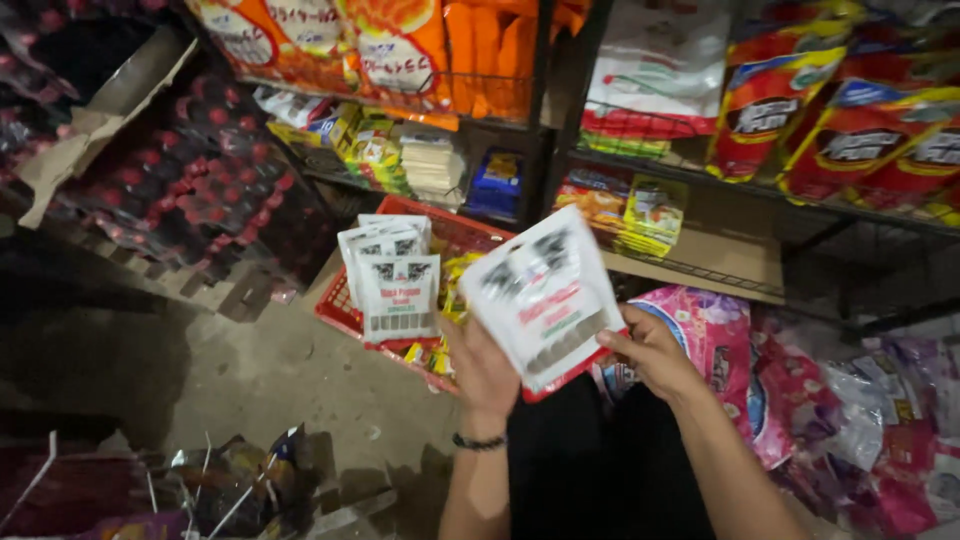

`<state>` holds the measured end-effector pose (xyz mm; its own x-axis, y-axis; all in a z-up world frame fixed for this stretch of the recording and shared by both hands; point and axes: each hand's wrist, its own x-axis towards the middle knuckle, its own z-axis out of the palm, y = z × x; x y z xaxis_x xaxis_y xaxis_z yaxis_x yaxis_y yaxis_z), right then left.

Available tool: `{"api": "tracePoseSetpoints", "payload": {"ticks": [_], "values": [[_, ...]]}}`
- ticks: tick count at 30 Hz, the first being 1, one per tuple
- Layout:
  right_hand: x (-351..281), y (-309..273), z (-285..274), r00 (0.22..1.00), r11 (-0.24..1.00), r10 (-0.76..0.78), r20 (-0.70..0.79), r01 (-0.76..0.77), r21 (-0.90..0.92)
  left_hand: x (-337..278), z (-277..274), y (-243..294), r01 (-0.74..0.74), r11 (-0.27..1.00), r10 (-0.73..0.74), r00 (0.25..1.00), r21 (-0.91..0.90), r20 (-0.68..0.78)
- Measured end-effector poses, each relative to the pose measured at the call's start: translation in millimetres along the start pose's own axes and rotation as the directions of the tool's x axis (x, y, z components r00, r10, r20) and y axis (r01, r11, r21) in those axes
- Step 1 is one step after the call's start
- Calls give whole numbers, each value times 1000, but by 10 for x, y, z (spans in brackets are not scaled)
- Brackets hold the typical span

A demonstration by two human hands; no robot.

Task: The recorder is stocking and organizing various seasoning and spice packets onto store shelves from a basket.

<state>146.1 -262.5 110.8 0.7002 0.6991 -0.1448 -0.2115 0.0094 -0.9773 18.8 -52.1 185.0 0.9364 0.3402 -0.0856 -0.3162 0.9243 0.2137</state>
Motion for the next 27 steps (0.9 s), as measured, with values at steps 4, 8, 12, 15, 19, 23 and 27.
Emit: {"api": "tracePoseSetpoints", "payload": {"ticks": [4,8,12,15,19,23,27], "values": [[-161,-30,-73,982,979,-31,-185,68,195,-23,-536,-488,-233,489,153,972,841,180],[-310,-22,-184,972,959,-58,-229,118,259,-132,-257,-608,-188,406,104,982,894,159],[-431,-73,-279,958,996,-72,-278,86,37,-226,165,-599,-2,393,2,1000,920,2],[-514,-89,-302,944,993,-119,-308,108,-52,-243,144,-681,-96,413,7,995,906,102],[-583,-95,-338,930,984,-178,-321,172,-46,-241,-62,-752,-59,465,24,998,883,54],[-635,-126,-348,931,989,-145,-336,135,-54,-236,-124,-722,-122,408,8,991,905,131],[-683,-155,-307,910,991,-119,-397,134,10,-238,-4,-711,-176,327,-136,964,929,230]]}}
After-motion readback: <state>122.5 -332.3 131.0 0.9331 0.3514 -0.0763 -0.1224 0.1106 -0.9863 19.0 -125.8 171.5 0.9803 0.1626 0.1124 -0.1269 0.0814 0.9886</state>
